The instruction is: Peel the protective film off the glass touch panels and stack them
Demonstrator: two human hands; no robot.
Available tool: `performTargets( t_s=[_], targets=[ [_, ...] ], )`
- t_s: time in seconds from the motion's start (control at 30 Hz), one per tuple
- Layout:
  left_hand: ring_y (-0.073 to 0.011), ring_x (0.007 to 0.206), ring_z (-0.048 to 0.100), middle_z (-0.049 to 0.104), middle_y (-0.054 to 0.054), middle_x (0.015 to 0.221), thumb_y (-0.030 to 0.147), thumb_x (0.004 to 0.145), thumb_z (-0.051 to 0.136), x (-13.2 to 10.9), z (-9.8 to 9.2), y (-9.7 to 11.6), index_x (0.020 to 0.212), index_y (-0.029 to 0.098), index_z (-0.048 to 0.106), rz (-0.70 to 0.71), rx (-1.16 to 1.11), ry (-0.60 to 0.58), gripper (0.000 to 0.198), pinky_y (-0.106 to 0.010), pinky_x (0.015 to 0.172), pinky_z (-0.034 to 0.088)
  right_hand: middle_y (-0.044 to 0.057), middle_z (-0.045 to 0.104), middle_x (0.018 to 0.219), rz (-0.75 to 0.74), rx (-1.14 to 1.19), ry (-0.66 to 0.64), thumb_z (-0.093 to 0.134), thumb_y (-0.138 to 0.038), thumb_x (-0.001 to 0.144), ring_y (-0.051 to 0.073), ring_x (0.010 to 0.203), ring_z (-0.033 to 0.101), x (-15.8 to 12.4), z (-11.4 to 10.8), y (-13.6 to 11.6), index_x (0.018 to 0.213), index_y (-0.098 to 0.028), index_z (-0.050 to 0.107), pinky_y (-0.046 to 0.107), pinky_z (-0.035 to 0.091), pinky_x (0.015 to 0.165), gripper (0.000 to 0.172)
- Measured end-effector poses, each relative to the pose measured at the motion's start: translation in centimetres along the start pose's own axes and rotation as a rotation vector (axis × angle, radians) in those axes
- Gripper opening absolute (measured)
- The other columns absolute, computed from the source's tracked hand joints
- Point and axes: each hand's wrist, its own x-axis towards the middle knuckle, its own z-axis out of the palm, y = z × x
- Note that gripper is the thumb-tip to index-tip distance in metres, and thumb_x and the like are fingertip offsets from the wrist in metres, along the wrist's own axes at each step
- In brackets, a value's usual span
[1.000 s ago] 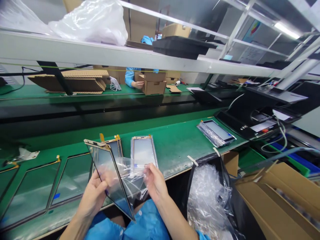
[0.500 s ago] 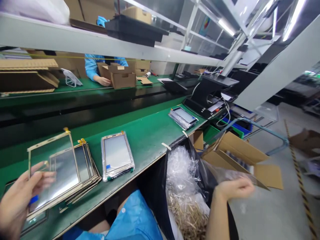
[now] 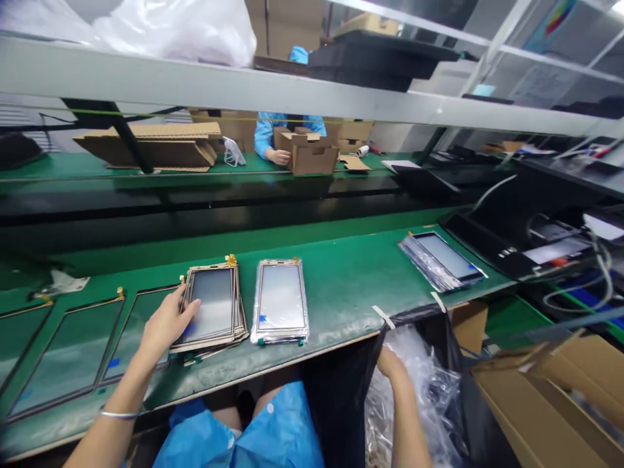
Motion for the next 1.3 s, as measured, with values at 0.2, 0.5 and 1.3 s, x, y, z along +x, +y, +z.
performTargets(
  t_s=[0.2,0.5,1.3],
  targets=[
    [-0.0318,0.134,0.032,0.037,-0.018,0.146,0.025,0.09,0.044,-2.1,1.2,4.0,0.122,0.014,0.055,0.373,0.099,0.235,0.036,-0.047,0.103,0.033,0.011,0.068,0.084,-0.163,-0.026,-0.191,0.054,-0.045,0.074,0.028,0.08,0.062,-3.3,1.3,-6.6,0.081,-0.024,0.068,0.044,0.045,0.077,0.026],
    [-0.0298,0.102,0.052,0.062,-0.015,0.096,0.031,0.088,0.051,-2.6,5.9,10.9,0.083,0.013,0.066,0.497,0.054,-0.027,0.023,-0.045,0.094,0.033,0.012,0.064,0.093,-0.269,0.171,-0.294,0.051,-0.048,0.079,0.023,0.082,0.059,-5.5,11.7,-14.0,0.092,-0.015,0.064,0.036,0.047,0.072,0.037],
    [-0.0177,0.089,0.063,0.065,-0.005,0.1,0.031,0.089,0.058,11.8,7.3,13.7,0.098,0.013,0.063,0.326,-0.287,-0.343,0.022,-0.037,0.08,0.053,0.012,0.063,0.093,-0.312,0.206,-0.209,0.047,-0.046,0.08,0.024,0.084,0.059,-6.1,12.8,-13.3,0.093,-0.015,0.061,0.037,0.046,0.079,0.036]
  ],
)
